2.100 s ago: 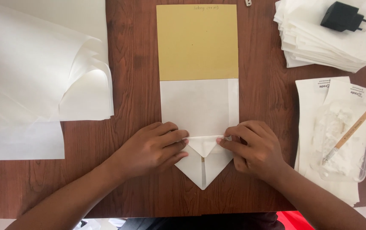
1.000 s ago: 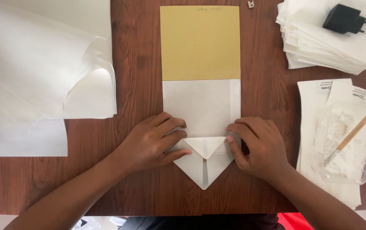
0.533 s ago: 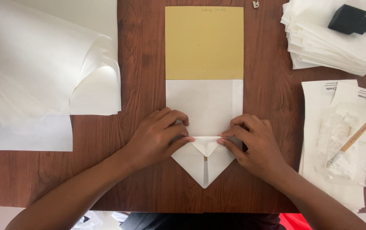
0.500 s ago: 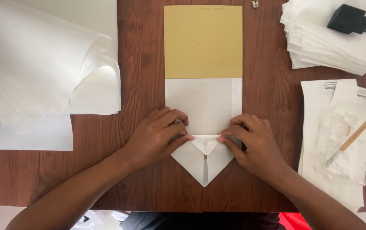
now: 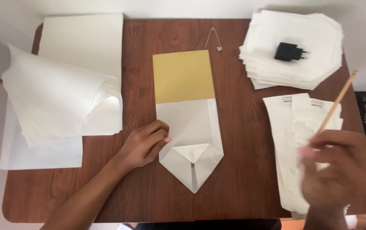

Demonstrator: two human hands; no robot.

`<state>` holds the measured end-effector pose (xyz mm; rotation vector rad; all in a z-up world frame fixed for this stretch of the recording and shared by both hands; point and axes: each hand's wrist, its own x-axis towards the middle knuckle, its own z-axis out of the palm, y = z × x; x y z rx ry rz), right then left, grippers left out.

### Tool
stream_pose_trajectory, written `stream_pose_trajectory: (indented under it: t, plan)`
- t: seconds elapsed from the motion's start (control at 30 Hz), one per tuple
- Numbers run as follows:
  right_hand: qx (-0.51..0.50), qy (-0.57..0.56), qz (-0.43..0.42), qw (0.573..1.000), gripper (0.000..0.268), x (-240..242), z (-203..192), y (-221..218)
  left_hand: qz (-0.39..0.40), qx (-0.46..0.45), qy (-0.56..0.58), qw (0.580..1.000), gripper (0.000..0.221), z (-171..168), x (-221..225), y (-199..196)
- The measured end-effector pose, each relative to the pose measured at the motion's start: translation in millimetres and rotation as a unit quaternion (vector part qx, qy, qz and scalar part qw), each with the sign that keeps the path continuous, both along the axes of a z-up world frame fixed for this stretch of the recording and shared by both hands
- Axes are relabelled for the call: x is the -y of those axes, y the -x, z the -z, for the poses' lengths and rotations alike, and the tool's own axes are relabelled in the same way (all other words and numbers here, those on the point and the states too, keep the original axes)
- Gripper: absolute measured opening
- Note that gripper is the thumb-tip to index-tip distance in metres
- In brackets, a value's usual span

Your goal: Folding and applying glue to the bottom of a white paper bag to seal it.

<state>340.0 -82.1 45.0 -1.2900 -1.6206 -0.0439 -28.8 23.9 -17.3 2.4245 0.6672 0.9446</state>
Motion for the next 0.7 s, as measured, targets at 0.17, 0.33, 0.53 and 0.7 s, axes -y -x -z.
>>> stream_pose_trajectory:
  t: [0.17,0.33,0.53,0.7]
  plan:
    - [-0.144,0.073,0.083,0.983,0.034,12.7,0.0,-75.0,-0.028,-0.042,-0.033,0.998,0.022,12.3,0.7,4.7]
    - [0.036,0.156,0.149,0.976,0.021,-35.4,35.9,-185.9,-0.081,-0.074,-0.152,0.982,0.01,12.6,1.4,-3.4]
    - [0.032,0.385,0.109,0.916,0.06,-69.9,-9.2,-164.1,-0.083,-0.128,-0.235,0.96,0.013,-16.4,18.4,-22.2]
    - [0.001,0.534,0.127,0.836,0.052,-76.7,-14.4,-148.4,-0.065,-0.11,-0.208,0.97,0.009,-40.8,51.0,-51.4]
